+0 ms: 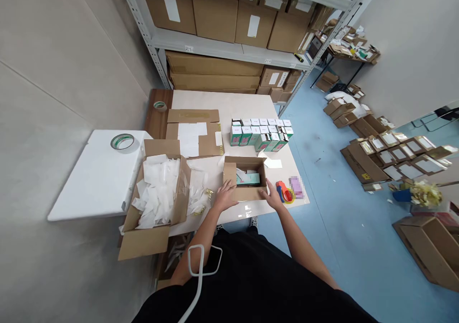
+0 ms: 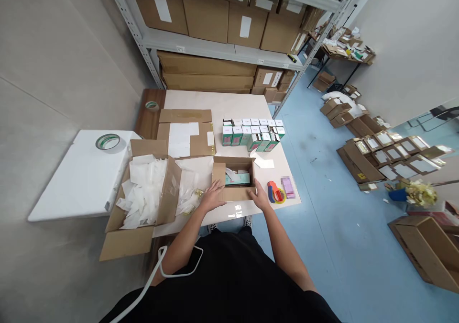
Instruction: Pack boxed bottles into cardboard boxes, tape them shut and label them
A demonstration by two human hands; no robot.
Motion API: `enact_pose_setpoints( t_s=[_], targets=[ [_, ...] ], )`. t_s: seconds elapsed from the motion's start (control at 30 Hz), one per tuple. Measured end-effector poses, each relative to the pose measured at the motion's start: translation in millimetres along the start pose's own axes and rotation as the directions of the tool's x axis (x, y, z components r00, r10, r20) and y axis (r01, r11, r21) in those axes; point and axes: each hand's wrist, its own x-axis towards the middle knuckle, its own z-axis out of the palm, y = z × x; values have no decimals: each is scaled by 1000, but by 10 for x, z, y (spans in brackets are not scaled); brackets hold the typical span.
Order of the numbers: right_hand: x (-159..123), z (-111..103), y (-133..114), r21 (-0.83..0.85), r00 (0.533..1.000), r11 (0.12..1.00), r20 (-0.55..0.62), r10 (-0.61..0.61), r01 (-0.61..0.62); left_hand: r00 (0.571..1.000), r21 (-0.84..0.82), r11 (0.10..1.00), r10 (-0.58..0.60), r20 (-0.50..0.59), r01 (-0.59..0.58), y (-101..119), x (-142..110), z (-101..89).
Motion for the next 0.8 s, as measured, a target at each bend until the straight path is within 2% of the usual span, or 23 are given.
enact_pose_setpoints(
  t_s=[0.07,0.13,0.23,0.33,0.43,0.53,0.63,0.7,0.73,0.8],
  targets=[
    [-18,90,9,60,990,996,124,-68,61,1000,-22,999,-23,14,23,9,9,-22],
    [-30,117,42,65,980,994,174,-99,89,999,-59,997,-40,33,42,9,13,-53],
    [-10,38,119,65,966,992,230,-118,106,996,-166,984,-60,68,71,-19,13,-110],
    [84,-78,158,150,955,984,264,-134,97,991,-343,930,-118,65,133,-58,38,-170],
    [243,-114,110,230,983,973,169,-74,34,970,-523,824,-243,22,219,-45,122,-210],
    [397,-55,30,169,997,983,38,69,-75,912,-626,733,-401,-84,265,29,238,-192],
    [472,57,11,50,982,986,-98,163,-158,805,-584,773,-501,-319,250,100,300,-113],
    [482,137,42,17,966,980,-166,198,-198,740,-496,828,-501,-449,260,120,299,-65],
    [484,172,62,18,959,976,-183,217,-217,729,-445,851,-488,-479,278,124,295,-57],
    [493,222,97,30,952,969,-182,246,-245,756,-337,889,-446,-480,310,133,312,-95]
  ],
)
